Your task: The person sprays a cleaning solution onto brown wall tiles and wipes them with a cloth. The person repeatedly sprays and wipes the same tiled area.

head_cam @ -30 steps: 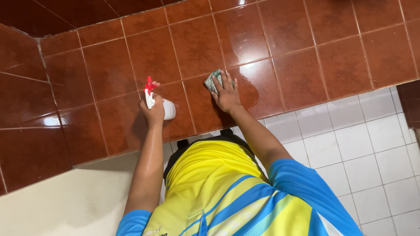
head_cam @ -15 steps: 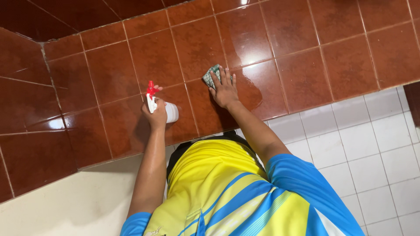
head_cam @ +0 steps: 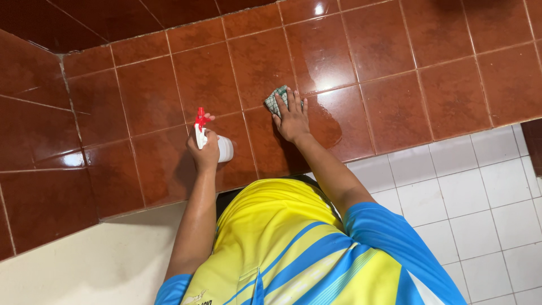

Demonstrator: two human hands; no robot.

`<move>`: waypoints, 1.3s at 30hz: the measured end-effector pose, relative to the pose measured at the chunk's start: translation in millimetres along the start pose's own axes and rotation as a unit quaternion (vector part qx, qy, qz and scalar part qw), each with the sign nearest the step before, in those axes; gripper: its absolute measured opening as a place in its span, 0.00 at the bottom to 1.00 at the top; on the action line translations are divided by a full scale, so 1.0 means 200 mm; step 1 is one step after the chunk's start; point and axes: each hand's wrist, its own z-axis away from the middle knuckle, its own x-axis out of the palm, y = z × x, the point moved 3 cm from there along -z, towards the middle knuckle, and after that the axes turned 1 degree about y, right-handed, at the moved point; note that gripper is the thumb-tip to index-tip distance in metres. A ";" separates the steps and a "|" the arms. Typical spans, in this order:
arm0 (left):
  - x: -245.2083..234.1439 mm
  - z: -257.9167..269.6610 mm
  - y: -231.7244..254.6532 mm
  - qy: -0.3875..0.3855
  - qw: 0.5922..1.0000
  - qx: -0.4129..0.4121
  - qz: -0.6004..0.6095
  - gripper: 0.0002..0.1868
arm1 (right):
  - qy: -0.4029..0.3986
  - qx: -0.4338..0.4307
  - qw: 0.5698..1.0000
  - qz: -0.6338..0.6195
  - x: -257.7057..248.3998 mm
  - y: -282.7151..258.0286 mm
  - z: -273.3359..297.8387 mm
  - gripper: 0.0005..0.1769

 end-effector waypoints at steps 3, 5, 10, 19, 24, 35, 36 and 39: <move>0.00 0.00 0.00 0.005 1.000 0.004 0.015 0.22 | 0.004 0.004 1.000 -0.004 0.00 -0.01 0.00 0.39; 0.01 -0.01 0.00 0.002 1.000 0.009 0.015 0.22 | 0.009 0.003 1.000 -0.005 0.00 0.00 0.00 0.40; 0.00 -0.01 -0.01 -0.002 1.000 0.007 0.010 0.23 | 0.021 -0.011 1.000 -0.002 0.03 0.01 0.06 0.39; 0.00 0.01 0.02 0.010 1.000 0.008 0.006 0.22 | 0.019 -0.065 0.998 -0.009 -0.01 0.08 0.31 0.38; 0.00 0.00 0.01 0.017 1.000 0.013 0.002 0.22 | -0.016 -0.067 0.998 0.015 -0.03 0.09 0.24 0.39; 0.01 0.01 -0.01 0.033 0.999 -0.022 0.015 0.22 | -0.051 -0.041 0.998 0.022 0.01 0.02 -0.04 0.40; 0.02 0.01 0.00 0.033 0.999 -0.015 0.012 0.22 | -0.056 -0.047 0.997 0.023 0.00 0.03 -0.03 0.40; 0.02 0.01 0.00 0.041 0.999 0.000 0.002 0.22 | -0.056 -0.076 0.995 0.020 0.00 0.05 0.05 0.40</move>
